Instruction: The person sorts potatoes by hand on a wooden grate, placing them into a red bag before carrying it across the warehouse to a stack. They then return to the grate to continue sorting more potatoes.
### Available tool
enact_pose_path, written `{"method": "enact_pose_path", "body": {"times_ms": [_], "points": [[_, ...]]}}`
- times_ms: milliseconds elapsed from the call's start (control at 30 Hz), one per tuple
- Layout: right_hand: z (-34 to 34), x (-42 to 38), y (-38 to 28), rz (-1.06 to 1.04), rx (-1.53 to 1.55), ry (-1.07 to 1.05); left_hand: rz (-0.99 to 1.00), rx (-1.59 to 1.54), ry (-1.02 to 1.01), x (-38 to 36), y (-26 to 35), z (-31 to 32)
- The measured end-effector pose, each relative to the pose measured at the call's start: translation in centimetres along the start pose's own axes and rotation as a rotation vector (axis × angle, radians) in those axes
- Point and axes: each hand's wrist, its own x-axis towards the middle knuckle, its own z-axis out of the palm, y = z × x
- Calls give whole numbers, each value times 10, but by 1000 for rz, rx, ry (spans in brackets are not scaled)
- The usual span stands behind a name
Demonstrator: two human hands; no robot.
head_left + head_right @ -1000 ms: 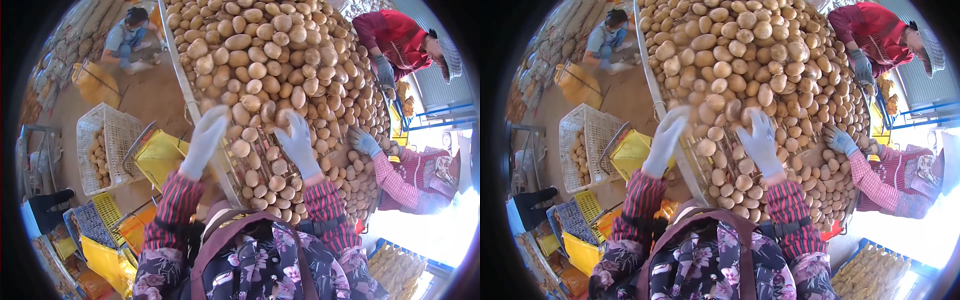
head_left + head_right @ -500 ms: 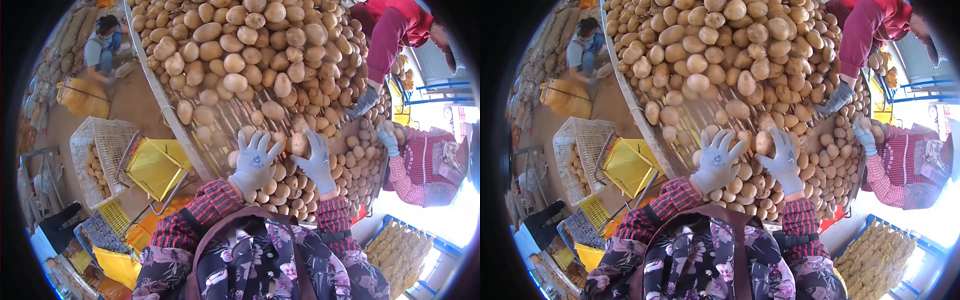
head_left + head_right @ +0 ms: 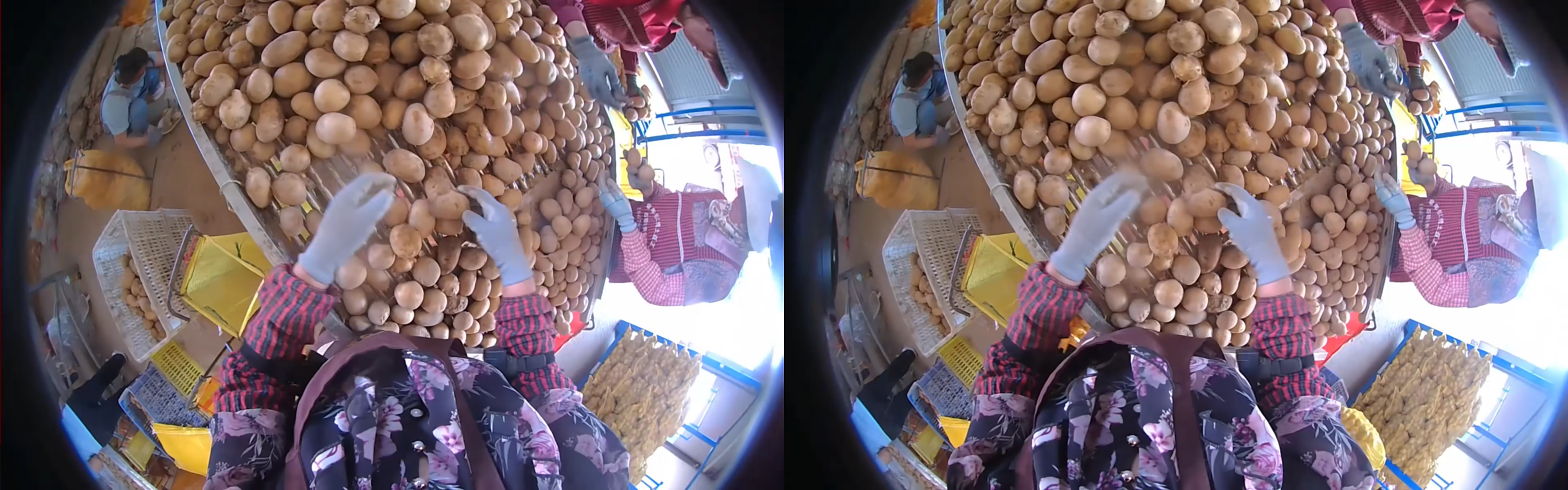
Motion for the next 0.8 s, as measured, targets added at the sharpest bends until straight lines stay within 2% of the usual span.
{"method": "enact_pose_path", "body": {"times_ms": [67,100,233,300,333,367,400,433,467,533,567,600,667,733,800], "points": [[23,3,2,-148,-132,133,46,272,-159,-7,-10,11],[25,-4,-10,-121,-226,131,-123,-106,-123,-16,-24,24],[44,-18,-33,-153,-442,221,-139,-63,-152,-38,-13,32],[50,-23,-33,-195,-440,257,-431,-494,-41,-46,7,31],[58,-27,-37,-196,-435,259,-431,-489,-41,-52,3,27],[67,-34,-45,-250,-306,98,-488,-786,-122,-57,1,21],[75,-37,-52,-300,-177,-63,-509,-883,-95,-61,0,20],[80,-32,-56,-472,-153,-7,-529,-979,-65,-64,3,20],[82,-17,-61,-469,-150,-8,-532,-979,-63,-66,2,16],[83,32,-68,-641,-544,271,-625,-1148,41,-75,-2,1],[85,55,-63,-523,-733,191,-684,-1198,208,-72,-3,-2],[91,73,-56,-406,-915,108,-676,-1191,224,-73,-6,-8],[100,90,-50,-364,-859,56,-543,-1309,23,-74,-14,-23],[96,90,-54,-320,-819,10,-486,-1358,-32,-71,-13,-34],[77,63,-70,-119,70,-140,-482,-1108,112,-70,10,-31]]}}
